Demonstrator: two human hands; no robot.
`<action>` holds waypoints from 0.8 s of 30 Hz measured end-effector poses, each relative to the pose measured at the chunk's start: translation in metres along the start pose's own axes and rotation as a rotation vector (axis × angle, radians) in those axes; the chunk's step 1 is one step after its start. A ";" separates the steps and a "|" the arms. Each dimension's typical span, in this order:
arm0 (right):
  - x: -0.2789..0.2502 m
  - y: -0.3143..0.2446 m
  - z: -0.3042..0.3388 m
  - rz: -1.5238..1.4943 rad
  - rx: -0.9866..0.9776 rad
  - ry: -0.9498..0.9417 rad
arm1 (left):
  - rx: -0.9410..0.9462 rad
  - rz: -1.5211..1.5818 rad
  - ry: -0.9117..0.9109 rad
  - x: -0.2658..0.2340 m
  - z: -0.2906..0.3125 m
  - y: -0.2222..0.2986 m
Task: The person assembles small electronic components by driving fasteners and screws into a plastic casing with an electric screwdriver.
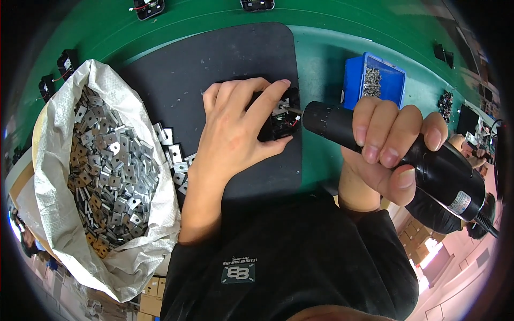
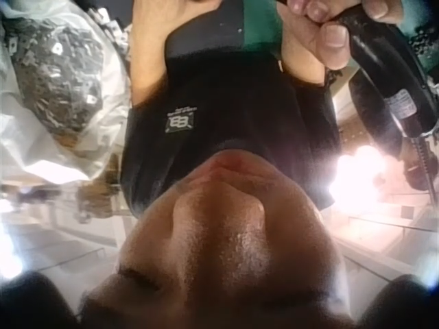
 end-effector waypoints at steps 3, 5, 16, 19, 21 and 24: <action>0.000 -0.001 -0.001 -0.008 -0.007 0.000 | -0.006 -0.002 -0.005 0.000 0.000 0.000; 0.001 0.001 -0.001 -0.001 0.010 0.010 | -0.001 -0.003 -0.001 0.000 0.000 -0.001; 0.009 0.003 -0.008 0.063 0.014 -0.149 | -0.002 0.000 0.026 -0.001 0.000 0.000; 0.007 0.004 -0.005 0.067 -0.009 -0.114 | -0.005 -0.002 0.033 -0.001 0.002 -0.001; 0.008 0.004 -0.004 0.056 -0.021 -0.110 | -0.004 -0.002 0.035 -0.002 0.002 -0.001; 0.002 -0.001 -0.002 0.002 -0.053 -0.009 | -0.010 -0.003 0.031 -0.002 0.002 0.001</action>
Point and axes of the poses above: each hand's wrist, its own z-axis away from the middle knuckle, its own x-axis out of the palm, y = z × x, the point moved 9 cm from there along -z, towards the middle knuckle
